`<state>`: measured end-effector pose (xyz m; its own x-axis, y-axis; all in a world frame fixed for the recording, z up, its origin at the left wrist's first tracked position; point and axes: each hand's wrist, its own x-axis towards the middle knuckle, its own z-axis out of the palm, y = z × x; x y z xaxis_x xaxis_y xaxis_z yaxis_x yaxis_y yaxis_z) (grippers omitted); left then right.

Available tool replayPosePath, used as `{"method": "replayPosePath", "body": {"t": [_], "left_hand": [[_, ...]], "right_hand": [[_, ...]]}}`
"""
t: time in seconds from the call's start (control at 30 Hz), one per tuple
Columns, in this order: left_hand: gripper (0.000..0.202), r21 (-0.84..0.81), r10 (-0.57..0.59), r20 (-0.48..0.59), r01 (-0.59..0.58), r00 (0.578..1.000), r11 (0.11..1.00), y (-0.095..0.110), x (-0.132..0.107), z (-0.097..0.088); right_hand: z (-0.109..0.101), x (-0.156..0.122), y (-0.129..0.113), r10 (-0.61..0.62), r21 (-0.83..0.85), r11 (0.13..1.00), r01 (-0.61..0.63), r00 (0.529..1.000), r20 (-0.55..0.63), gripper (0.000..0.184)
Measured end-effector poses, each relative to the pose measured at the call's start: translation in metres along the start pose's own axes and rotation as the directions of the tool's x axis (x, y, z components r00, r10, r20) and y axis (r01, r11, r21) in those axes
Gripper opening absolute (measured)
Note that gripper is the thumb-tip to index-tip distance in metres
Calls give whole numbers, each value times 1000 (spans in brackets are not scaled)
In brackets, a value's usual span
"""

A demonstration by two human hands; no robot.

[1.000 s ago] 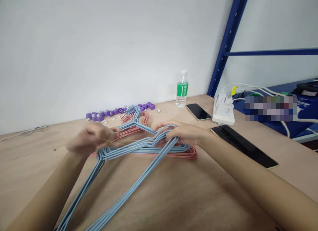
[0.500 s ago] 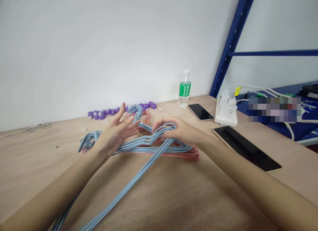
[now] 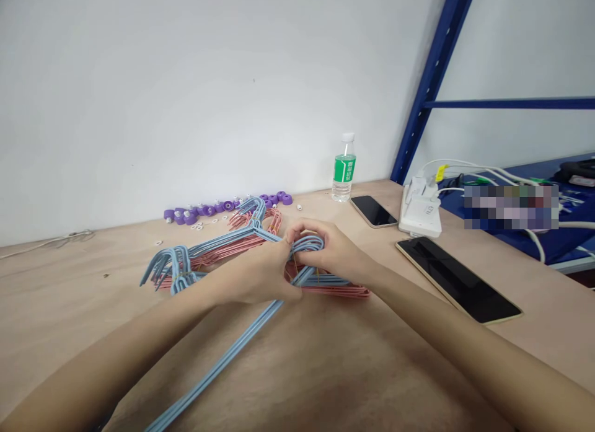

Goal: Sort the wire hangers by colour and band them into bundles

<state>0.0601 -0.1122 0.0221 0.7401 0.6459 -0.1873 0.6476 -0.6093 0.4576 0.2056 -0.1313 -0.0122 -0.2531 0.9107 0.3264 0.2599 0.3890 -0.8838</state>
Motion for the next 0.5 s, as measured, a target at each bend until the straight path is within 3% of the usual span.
{"method": "replayPosePath", "body": {"t": [0.1,0.2,0.33,0.43,0.5], "left_hand": [[38,-7,11,-78,-12,997,1000,-3,2,9],[36,-2,8,-101,-8,995,1000,-7,3,15],[45,14,-35,-126,37,991,999,-8,3,17],[48,55,-29,-119,36,993,998,-7,5,19],[43,43,4,-90,-1,996,999,-6,6,20]], "right_hand": [[-5,1,7,-325,-239,913,330,944,59,8],[-9,0,9,-534,-517,656,550,822,196,16],[-13,-2,6,-593,-679,454,578,764,255,10],[-16,-3,1,-581,-673,249,696,664,471,21],[-18,-3,-3,-534,-671,190,717,649,542,25]]}}
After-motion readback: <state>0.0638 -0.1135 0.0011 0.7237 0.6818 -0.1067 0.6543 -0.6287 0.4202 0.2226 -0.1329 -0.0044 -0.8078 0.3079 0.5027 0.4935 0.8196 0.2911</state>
